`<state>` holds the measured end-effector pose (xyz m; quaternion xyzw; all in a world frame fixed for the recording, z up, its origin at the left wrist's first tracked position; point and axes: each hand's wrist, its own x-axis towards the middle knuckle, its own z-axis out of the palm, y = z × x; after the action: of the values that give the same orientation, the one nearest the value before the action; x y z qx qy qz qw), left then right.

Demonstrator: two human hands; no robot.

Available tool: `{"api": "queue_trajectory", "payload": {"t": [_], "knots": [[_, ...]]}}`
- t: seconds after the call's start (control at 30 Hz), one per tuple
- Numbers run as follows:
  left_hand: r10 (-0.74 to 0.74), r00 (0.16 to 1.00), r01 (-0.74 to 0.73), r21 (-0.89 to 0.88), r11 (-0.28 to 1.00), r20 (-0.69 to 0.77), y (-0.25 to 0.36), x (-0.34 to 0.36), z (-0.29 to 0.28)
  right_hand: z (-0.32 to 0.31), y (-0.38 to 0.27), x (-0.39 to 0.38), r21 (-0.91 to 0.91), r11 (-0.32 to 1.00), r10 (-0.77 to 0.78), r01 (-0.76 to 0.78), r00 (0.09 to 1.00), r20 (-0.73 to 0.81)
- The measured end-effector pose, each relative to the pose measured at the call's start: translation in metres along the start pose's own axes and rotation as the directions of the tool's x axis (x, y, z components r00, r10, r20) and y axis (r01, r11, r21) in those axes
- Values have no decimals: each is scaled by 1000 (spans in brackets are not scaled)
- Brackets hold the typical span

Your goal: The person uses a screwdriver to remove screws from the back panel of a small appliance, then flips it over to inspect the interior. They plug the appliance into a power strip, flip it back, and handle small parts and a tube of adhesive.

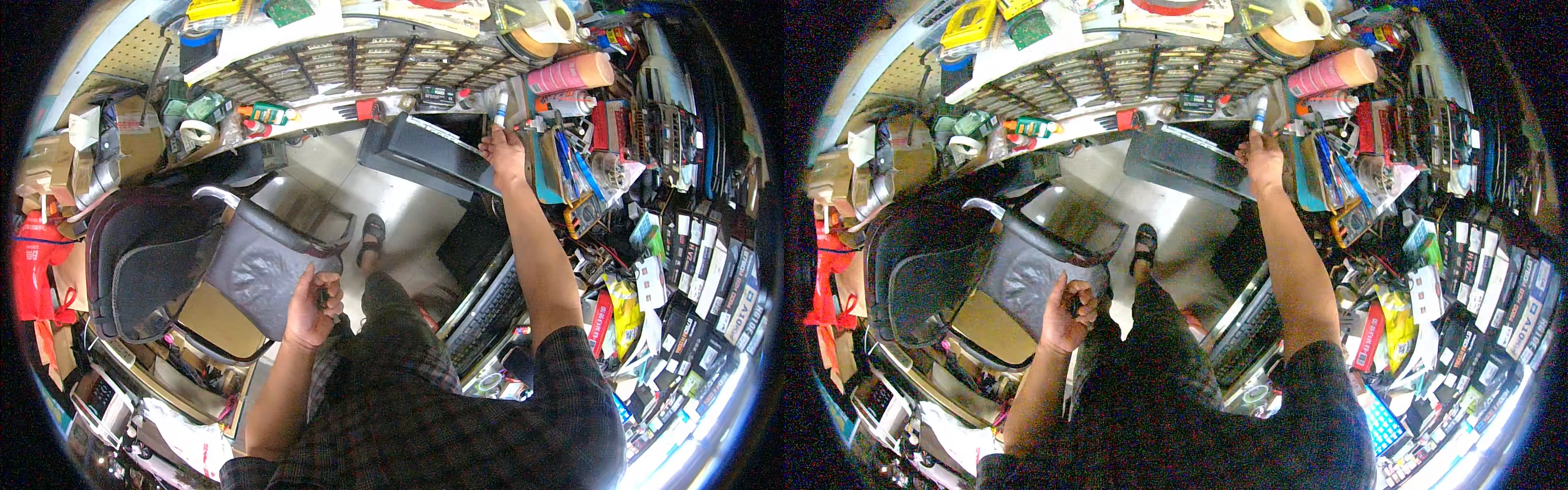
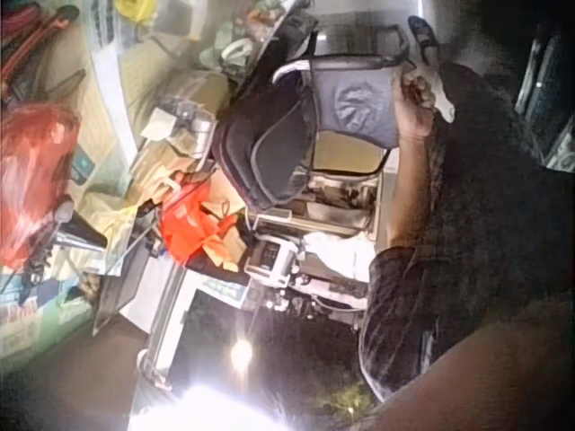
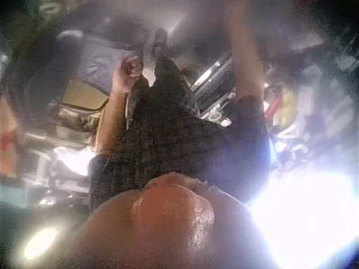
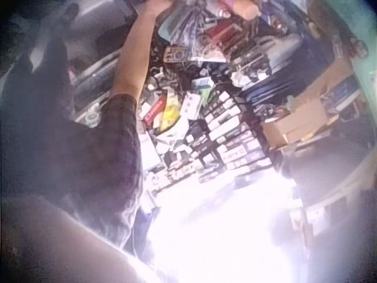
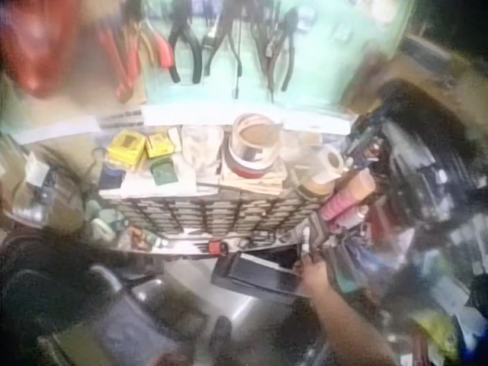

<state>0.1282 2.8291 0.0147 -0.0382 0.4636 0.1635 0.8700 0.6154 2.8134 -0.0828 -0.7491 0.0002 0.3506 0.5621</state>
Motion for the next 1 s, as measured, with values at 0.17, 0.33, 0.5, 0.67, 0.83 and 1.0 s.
{"api": "queue_trajectory", "payload": {"t": [0.17, 0.33, 0.5, 0.67, 0.83, 1.0], "knots": [[-9, 999, 11, 74, 997, -31, -4, 10, 3, 0, 12, 45, 140, 989, 56, -51, 998, -31], [17, 977, -19, -6, 1000, -212, -1, 13, 26, 11, 20, 95, 156, 988, 8, -5, 1000, -18], [109, 977, -60, -255, 965, 182, 25, 44, 30, 26, 12, 136, 408, 905, -29, 121, 974, -226], [188, 960, -107, -344, 933, 208, 34, 58, 41, 34, 6, 132, 619, 777, -23, 115, 988, -154], [192, 948, -85, -381, 920, 254, 33, 66, 46, 47, -8, 104, 619, 783, -60, 60, 998, -22], [206, 939, -105, -340, 934, 277, 29, 60, 59, 71, -15, -34, 415, 906, -157, 89, 979, 133]]}}
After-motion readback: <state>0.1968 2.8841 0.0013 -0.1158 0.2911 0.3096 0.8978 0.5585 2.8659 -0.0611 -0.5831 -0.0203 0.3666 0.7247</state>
